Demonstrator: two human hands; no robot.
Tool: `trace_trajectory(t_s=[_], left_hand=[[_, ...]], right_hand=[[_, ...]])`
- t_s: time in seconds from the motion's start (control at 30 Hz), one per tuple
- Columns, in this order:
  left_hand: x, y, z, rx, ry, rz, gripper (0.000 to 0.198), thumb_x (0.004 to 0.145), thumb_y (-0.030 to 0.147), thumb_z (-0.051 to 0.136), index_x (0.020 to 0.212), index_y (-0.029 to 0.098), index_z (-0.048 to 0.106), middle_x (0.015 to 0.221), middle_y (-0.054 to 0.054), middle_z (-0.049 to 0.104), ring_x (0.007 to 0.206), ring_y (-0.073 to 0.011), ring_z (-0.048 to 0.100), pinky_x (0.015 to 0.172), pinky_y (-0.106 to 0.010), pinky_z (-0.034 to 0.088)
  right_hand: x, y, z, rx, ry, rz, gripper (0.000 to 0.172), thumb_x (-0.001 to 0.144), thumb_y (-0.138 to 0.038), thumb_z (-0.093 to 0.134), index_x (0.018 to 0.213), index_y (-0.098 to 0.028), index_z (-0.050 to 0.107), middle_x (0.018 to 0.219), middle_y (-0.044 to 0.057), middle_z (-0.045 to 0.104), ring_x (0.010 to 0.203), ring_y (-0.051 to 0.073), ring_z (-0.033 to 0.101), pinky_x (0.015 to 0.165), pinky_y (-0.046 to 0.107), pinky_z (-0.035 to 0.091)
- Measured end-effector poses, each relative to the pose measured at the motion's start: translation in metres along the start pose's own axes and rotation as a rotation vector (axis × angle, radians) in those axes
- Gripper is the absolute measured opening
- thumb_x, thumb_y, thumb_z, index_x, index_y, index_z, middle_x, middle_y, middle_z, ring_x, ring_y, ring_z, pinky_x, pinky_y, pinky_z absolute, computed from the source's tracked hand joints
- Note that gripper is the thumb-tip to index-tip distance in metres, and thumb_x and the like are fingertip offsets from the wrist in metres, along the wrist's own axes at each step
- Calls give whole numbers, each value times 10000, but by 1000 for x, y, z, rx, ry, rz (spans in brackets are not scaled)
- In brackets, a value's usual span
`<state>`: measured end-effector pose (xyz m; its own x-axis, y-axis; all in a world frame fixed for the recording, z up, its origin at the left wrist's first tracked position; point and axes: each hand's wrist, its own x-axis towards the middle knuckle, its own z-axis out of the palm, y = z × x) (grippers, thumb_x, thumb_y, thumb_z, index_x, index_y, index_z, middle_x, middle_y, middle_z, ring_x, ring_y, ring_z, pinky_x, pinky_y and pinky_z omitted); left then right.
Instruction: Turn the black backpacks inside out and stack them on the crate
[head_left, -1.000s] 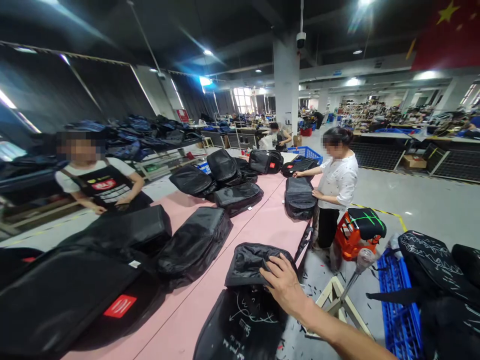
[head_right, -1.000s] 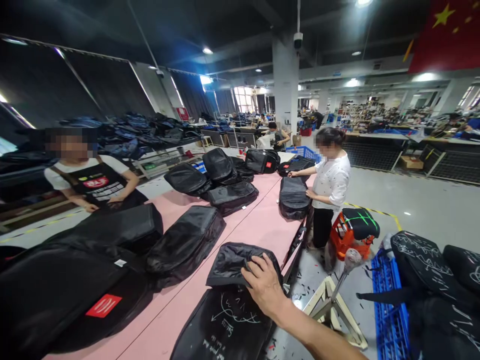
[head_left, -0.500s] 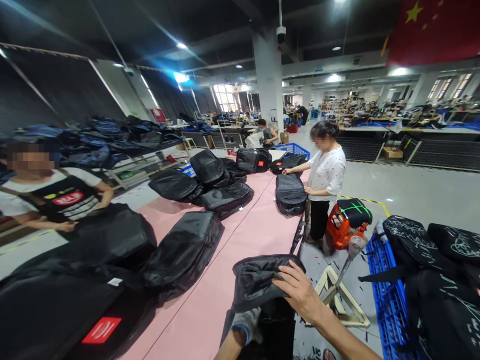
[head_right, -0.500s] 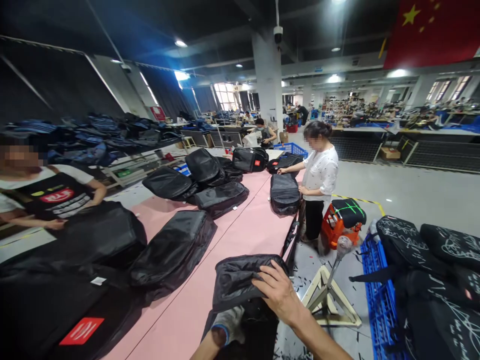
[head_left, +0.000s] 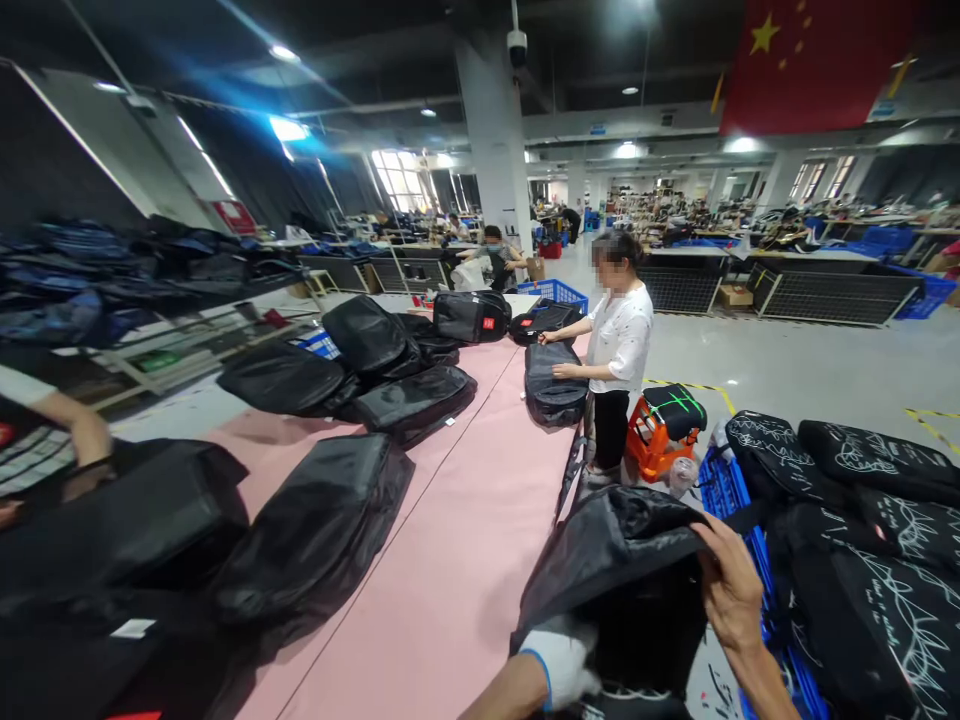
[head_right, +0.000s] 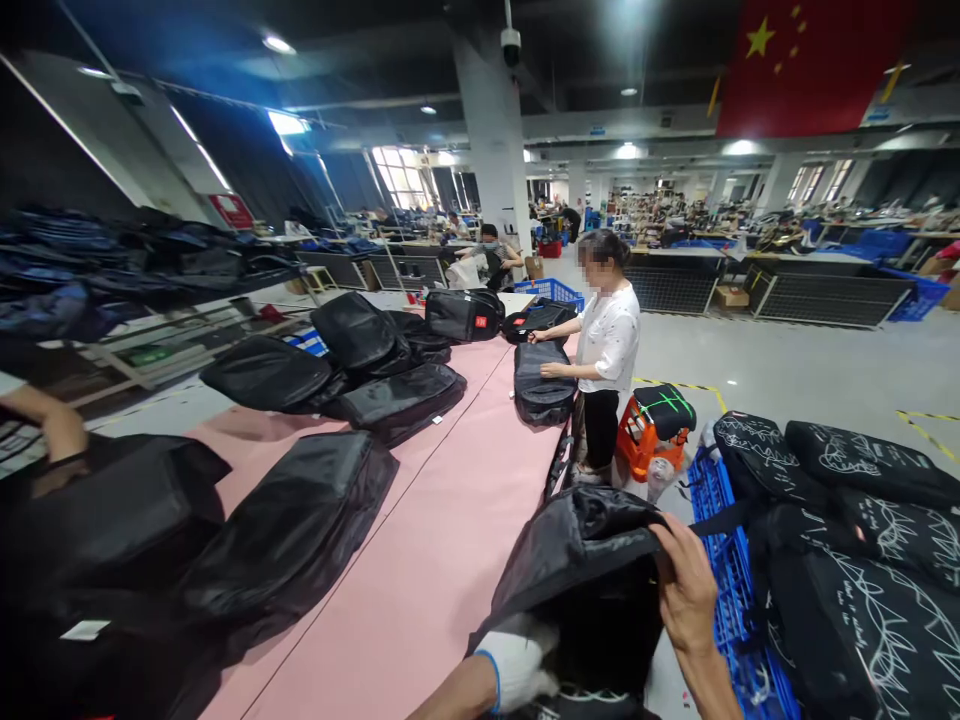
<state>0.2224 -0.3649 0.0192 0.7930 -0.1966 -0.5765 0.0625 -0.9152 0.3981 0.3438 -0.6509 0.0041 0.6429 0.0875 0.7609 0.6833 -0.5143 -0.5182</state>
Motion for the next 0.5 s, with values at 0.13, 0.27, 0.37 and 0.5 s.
trace_trajectory(t_s=[0.13,0.27,0.37,0.5], left_hand=[[-6,47,-12,-35,-31,74,614,1081,605,439,1334,221,846,1302,-187,841,1219,-414,806,1046,-502,625],[23,75,-19,30,55,126,524,1102,487,439,1422,254,781,1326,-177,832,1213,-393,802,1063,-493,615],[54,88,-26,118,115,280,446,1090,393,502,1409,258,785,1249,-174,849,1155,-398,816,1008,-497,638],[100,106,-46,56,372,539,479,1149,342,416,1335,236,845,1057,-186,857,1074,-349,819,1007,-493,630]], right_hand=[[1,18,-25,-85,121,96,313,1152,-385,598,1281,-195,812,1246,123,824,1171,269,784,1086,419,598],[10,31,-33,-129,164,95,340,1156,-414,608,1234,-160,819,1165,124,839,1066,246,806,1041,364,605],[22,52,-40,-140,158,92,367,1141,-455,631,1224,-158,829,1155,124,848,1035,252,818,1009,358,625],[35,103,-45,-197,114,131,446,1143,-535,588,1217,-172,835,1161,119,859,1010,268,834,978,379,651]])
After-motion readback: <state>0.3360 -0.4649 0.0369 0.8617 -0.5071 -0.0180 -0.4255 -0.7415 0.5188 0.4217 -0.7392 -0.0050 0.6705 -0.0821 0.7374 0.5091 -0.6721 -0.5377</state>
